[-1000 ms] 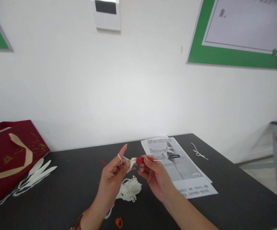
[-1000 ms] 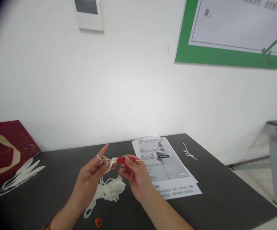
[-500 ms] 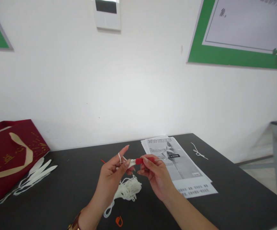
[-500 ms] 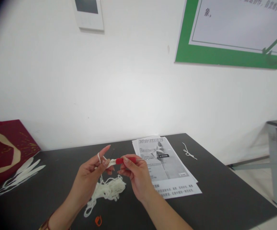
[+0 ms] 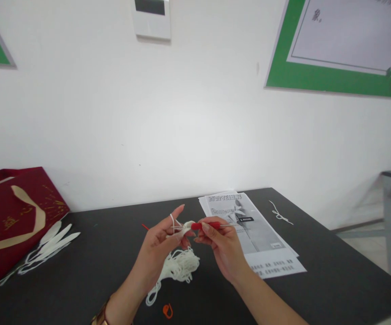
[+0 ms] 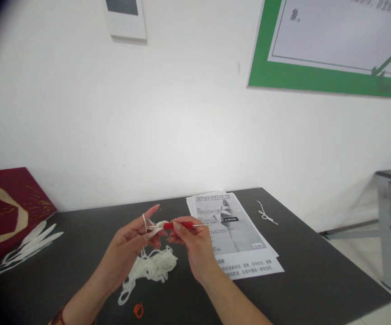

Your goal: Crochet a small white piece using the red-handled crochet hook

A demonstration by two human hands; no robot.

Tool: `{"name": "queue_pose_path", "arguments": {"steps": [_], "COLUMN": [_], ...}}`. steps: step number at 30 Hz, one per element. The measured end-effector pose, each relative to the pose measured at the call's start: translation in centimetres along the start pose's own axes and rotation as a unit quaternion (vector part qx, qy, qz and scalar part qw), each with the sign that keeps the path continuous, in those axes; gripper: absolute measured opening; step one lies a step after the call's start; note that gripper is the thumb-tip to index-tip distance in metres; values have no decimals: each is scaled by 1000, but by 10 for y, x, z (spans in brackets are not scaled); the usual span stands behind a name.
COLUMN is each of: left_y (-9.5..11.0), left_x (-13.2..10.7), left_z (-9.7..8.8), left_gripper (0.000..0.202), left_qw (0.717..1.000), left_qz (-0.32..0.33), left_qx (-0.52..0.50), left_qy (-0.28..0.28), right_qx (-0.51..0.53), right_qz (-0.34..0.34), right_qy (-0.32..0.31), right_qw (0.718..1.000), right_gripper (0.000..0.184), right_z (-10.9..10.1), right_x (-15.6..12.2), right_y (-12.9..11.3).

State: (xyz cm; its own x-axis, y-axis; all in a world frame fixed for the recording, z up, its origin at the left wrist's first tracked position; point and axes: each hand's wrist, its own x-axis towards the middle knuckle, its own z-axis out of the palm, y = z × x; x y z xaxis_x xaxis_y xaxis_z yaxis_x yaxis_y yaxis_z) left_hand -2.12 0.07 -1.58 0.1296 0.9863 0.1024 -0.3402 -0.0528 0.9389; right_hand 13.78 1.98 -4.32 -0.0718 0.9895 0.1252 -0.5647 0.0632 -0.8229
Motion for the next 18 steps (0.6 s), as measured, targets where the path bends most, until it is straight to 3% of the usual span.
{"name": "queue_pose_path", "arguments": {"steps": [5, 9, 13, 18], "left_y": [-4, -10, -12, -22], "left_x": [1, 2, 2, 3], "left_z": [2, -1, -1, 4], "left_gripper": [47, 42, 44, 47], "left_qw": [994, 989, 988, 986], "left_qz": [39, 85, 97, 57], "left_qx": [86, 93, 63, -40], "left_qy": [55, 79, 104, 154], "right_qx": [-8, 7, 20, 17], "right_qz": [4, 21, 32, 21], "right_qy": [-4, -11, -6, 10], "right_qw": [1000, 1000, 999, 1000], "right_gripper": [17, 17, 18, 18], "right_z": [1, 2, 4, 4], "right_x": [-3, -4, -4, -5], "right_y": [1, 1, 2, 4]}}
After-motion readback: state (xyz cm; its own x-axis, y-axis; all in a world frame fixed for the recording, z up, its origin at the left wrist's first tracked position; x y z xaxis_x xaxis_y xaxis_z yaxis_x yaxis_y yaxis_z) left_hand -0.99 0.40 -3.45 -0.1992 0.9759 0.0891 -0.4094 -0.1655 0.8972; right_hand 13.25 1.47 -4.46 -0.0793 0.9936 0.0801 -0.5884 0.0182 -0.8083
